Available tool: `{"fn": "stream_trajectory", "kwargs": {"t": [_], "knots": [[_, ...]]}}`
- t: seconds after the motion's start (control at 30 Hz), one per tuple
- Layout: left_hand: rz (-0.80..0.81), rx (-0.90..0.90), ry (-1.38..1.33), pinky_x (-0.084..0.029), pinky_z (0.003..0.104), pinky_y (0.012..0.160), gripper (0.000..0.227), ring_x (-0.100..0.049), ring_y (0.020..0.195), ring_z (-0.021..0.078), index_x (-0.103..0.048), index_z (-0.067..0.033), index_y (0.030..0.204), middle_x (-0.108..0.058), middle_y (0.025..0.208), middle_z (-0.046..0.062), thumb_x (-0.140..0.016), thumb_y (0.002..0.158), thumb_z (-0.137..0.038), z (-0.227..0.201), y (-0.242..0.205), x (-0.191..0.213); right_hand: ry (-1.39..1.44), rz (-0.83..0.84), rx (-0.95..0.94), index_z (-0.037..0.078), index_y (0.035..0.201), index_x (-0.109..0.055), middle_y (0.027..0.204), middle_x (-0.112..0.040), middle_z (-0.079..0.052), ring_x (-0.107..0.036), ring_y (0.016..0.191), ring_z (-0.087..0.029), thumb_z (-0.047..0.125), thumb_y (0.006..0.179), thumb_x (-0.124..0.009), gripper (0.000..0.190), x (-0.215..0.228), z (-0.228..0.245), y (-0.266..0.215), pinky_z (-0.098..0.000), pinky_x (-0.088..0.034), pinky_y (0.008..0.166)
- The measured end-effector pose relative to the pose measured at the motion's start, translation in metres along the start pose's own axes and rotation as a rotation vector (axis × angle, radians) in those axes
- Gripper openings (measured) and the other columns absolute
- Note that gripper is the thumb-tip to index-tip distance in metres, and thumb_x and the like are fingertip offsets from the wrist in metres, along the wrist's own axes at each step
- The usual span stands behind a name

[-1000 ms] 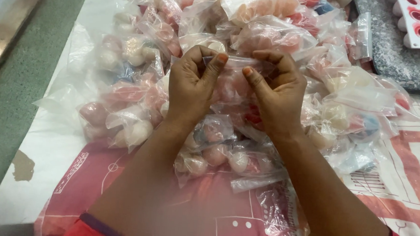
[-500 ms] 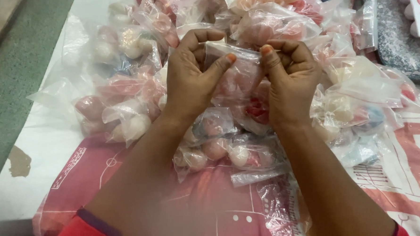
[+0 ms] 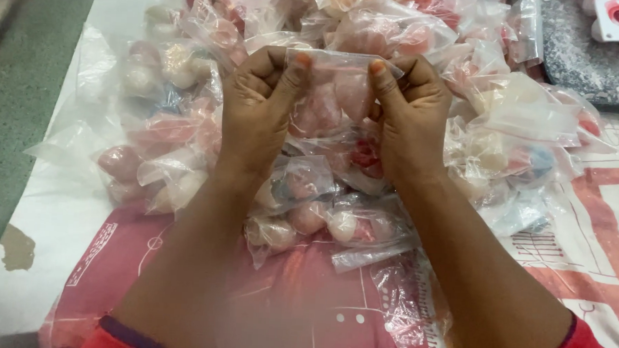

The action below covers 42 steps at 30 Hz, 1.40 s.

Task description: The person is seen sealing zip-lock bags containing small objects and putting them in a cardboard box.

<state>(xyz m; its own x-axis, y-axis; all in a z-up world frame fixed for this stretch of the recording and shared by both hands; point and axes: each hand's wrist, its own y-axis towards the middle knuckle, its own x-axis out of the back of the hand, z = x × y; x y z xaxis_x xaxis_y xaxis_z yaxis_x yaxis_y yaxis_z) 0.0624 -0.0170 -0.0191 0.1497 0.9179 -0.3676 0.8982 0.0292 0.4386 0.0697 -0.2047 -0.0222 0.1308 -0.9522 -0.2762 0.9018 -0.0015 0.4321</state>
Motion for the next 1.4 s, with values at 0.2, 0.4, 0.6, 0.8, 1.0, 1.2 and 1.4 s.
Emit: {"fn": "stream_trajectory", "kwargs": {"t": [0.2, 0.4, 0.6, 0.8, 1.0, 1.2, 1.4], "knots": [[0.11, 0.023, 0.159, -0.045, 0.02, 0.063, 0.024, -0.057, 0.073, 0.0043, -0.073, -0.0048, 0.109, -0.072, 0.09, 0.002, -0.067, 0.108, -0.028, 0.003, -0.004, 0.0, -0.042, -0.03, 0.02, 0.009, 0.097, -0.063, 0.082, -0.061, 0.002, -0.051, 0.068, -0.006, 0.02, 0.108, -0.072, 0.017, -0.002, 0.001, -0.002, -0.0211, -0.042, 0.062], [0.069, -0.057, 0.129, -0.059, 0.024, 0.078, 0.024, -0.071, 0.088, 0.0084, -0.072, -0.0056, 0.11, -0.077, 0.1, 0.005, -0.059, 0.112, -0.026, 0.004, -0.002, 0.0, 0.026, -0.002, 0.007, 0.009, 0.107, -0.06, 0.088, -0.063, 0.0, -0.056, 0.075, -0.007, 0.027, 0.104, -0.074, 0.023, -0.015, 0.014, -0.004, -0.0238, -0.049, 0.066], [-0.04, -0.04, -0.016, -0.063, 0.03, 0.085, 0.023, -0.075, 0.092, 0.0136, -0.069, -0.0034, 0.109, -0.077, 0.102, 0.008, -0.057, 0.11, -0.023, -0.003, -0.001, -0.001, -0.051, 0.179, 0.058, 0.011, 0.13, -0.049, 0.112, -0.068, -0.003, -0.067, 0.105, -0.012, 0.031, 0.094, -0.08, 0.051, -0.024, 0.025, -0.007, -0.0287, -0.061, 0.093], [-0.053, -0.079, 0.044, -0.057, 0.028, 0.09, 0.018, -0.069, 0.097, 0.012, -0.064, -0.0027, 0.116, -0.073, 0.108, 0.007, -0.06, 0.112, -0.02, 0.001, -0.002, 0.001, -0.025, 0.183, 0.021, 0.001, 0.124, -0.061, 0.111, -0.07, -0.006, -0.067, 0.104, -0.012, 0.017, 0.099, -0.079, 0.035, -0.015, 0.011, -0.007, -0.0287, -0.059, 0.095], [-0.02, -0.062, 0.049, -0.057, 0.028, 0.093, 0.017, -0.069, 0.1, 0.012, -0.062, -0.003, 0.117, -0.072, 0.11, 0.008, -0.061, 0.111, -0.019, -0.007, -0.003, -0.005, 0.018, 0.155, -0.03, 0.002, 0.119, -0.064, 0.106, -0.071, -0.004, -0.067, 0.097, -0.009, 0.015, 0.099, -0.078, 0.028, -0.017, 0.016, -0.005, -0.0274, -0.059, 0.089], [-0.042, -0.067, 0.043, -0.059, 0.028, 0.089, 0.018, -0.071, 0.098, 0.0116, -0.063, -0.002, 0.116, -0.073, 0.109, 0.007, -0.06, 0.111, -0.019, -0.007, -0.004, -0.005, 0.059, 0.184, -0.037, 0.004, 0.117, -0.066, 0.102, -0.071, -0.002, -0.066, 0.094, -0.008, 0.015, 0.099, -0.076, 0.023, -0.014, 0.013, -0.004, -0.0262, -0.058, 0.087], [-0.118, -0.007, -0.012, -0.06, 0.03, 0.08, 0.016, -0.071, 0.09, 0.0131, -0.064, -0.0021, 0.111, -0.074, 0.103, 0.009, -0.061, 0.108, -0.017, -0.058, -0.025, -0.004, 0.062, 0.297, -0.028, 0.005, 0.114, -0.064, 0.097, -0.065, -0.001, -0.06, 0.092, -0.008, 0.015, 0.105, -0.077, 0.019, -0.015, 0.021, -0.016, -0.0254, -0.052, 0.083]]}}
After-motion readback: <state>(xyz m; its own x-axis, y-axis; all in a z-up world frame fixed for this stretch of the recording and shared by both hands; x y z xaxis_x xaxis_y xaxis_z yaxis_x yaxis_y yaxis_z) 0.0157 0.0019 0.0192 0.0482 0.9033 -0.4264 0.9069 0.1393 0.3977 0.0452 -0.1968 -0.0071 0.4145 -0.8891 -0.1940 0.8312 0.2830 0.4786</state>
